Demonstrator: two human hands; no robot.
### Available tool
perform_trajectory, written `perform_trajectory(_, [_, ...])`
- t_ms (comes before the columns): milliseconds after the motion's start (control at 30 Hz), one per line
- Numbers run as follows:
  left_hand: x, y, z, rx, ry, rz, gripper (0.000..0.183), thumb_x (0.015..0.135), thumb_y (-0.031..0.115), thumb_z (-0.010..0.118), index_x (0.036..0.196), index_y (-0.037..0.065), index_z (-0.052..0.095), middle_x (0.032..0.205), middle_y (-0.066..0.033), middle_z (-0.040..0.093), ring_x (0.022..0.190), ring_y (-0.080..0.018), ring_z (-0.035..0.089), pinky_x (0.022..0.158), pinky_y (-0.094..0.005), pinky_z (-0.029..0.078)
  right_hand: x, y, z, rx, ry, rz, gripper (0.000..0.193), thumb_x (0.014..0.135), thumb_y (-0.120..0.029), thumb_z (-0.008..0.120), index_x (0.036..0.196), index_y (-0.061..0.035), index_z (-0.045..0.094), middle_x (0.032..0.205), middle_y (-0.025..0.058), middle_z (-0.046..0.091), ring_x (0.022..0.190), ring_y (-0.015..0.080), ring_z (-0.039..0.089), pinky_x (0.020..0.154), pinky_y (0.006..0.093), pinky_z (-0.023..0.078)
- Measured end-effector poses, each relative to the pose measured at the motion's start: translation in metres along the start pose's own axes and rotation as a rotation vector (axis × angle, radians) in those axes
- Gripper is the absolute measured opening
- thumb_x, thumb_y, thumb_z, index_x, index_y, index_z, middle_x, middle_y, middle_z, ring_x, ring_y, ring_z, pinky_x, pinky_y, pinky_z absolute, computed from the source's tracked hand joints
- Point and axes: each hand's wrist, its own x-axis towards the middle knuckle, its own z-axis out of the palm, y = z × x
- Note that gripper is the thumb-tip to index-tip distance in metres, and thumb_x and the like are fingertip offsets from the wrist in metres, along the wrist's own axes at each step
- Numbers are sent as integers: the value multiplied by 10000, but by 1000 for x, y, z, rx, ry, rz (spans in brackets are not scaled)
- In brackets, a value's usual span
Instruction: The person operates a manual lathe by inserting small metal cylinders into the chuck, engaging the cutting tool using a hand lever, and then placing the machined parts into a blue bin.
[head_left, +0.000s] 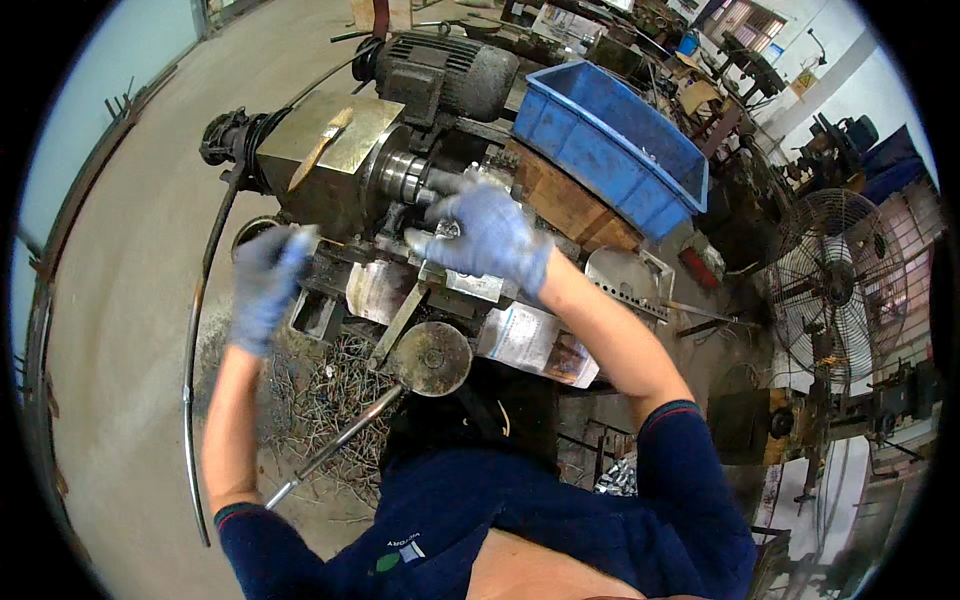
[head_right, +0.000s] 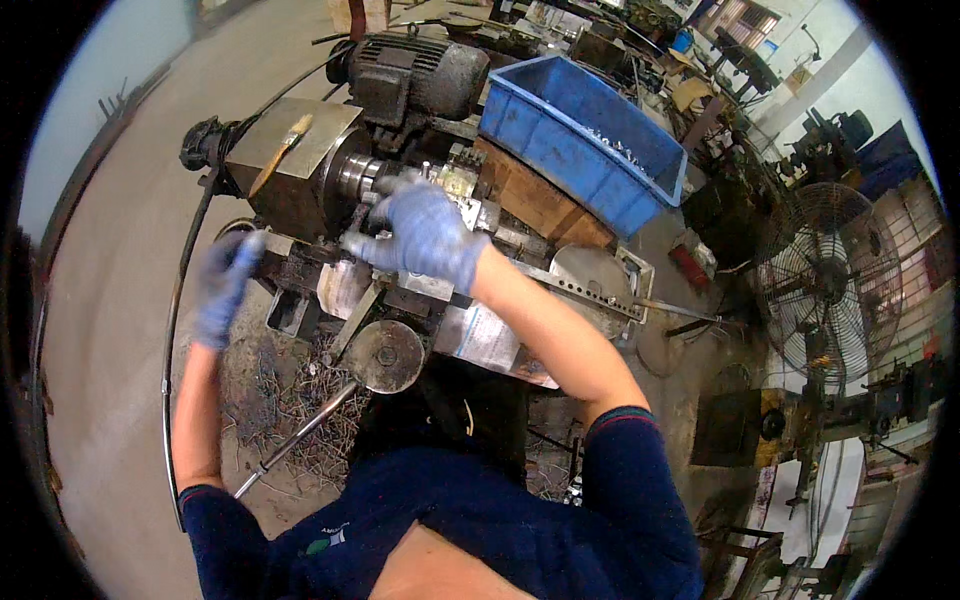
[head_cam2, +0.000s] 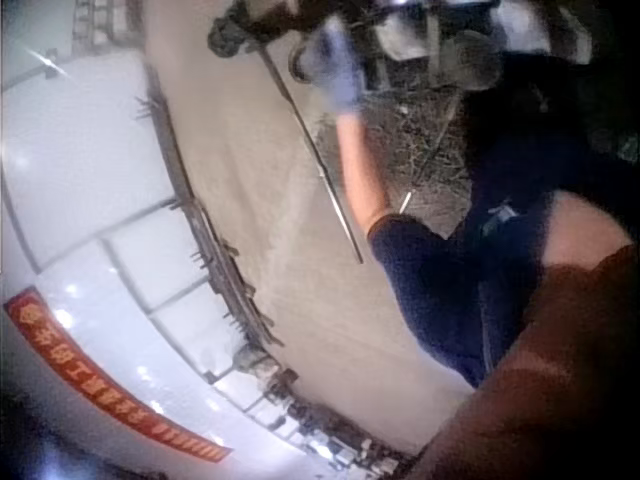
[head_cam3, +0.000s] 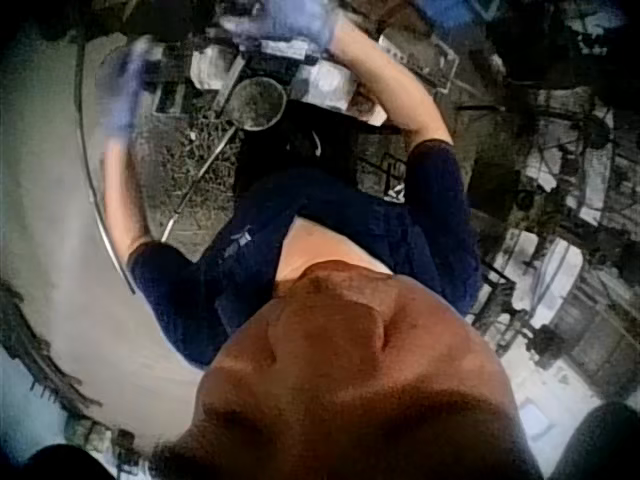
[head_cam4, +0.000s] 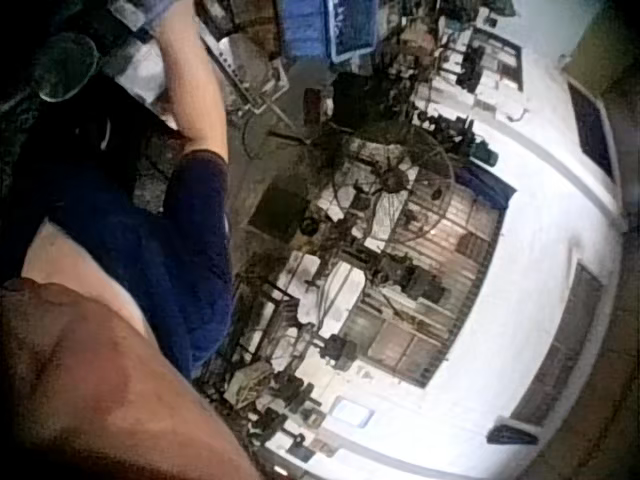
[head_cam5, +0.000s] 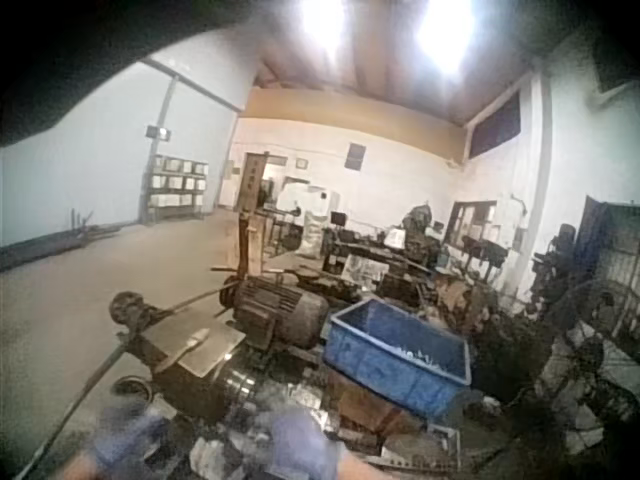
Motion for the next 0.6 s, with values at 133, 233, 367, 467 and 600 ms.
perform_trajectory(133, [-8, -61, -117, 424, 126, -77, 268, 879, 279, 593, 840, 19, 643, 644, -55, 579, 567, -122, 521, 550, -284, 422, 49, 29, 25, -289, -298, 152, 567, 701, -562, 628, 788, -4, 674, 856, 212, 635, 833, 342, 595, 762, 405, 484])
perform_trajectory(233, [-43, -99, -181, 1113, 154, 189, 278, 869, 301, 573, 862, 34, 648, 711, -146, 623, 624, -241, 598, 580, -347, 445, 62, 49, 51, -262, -325, 124, 569, 719, -576, 592, 777, -17, 675, 698, 184, 632, 702, 353, 609, 741, 411, 488])
perform_trajectory(367, [-92, -126, -204, 795, -25, -333, 344, 858, 346, 571, 956, 25, 643, 771, -170, 639, 702, -281, 621, 632, -358, 464, 66, 52, 61, -311, -311, 201, 542, 718, -560, 595, 888, -53, 683, 808, 180, 657, 762, 326, 645, 757, 404, 499])
perform_trajectory(467, [-112, -162, -186, 799, 111, -382, 410, 858, 373, 571, 1000, -9, 617, 733, -180, 627, 671, -318, 609, 654, -367, 469, 66, 46, 59, -195, -315, 235, 549, 719, -570, 590, 870, -51, 686, 808, 186, 656, 771, 330, 642, 759, 407, 496])
perform_trajectory(600, [-101, -163, -183, 755, 72, -365, 395, 844, 375, 587, 981, 7, 622, 754, -187, 628, 692, -329, 610, 657, -374, 466, 72, 48, 60, -190, -366, 256, 516, 731, -561, 582, 822, -63, 686, 779, 197, 648, 767, 345, 640, 718, 418, 506])
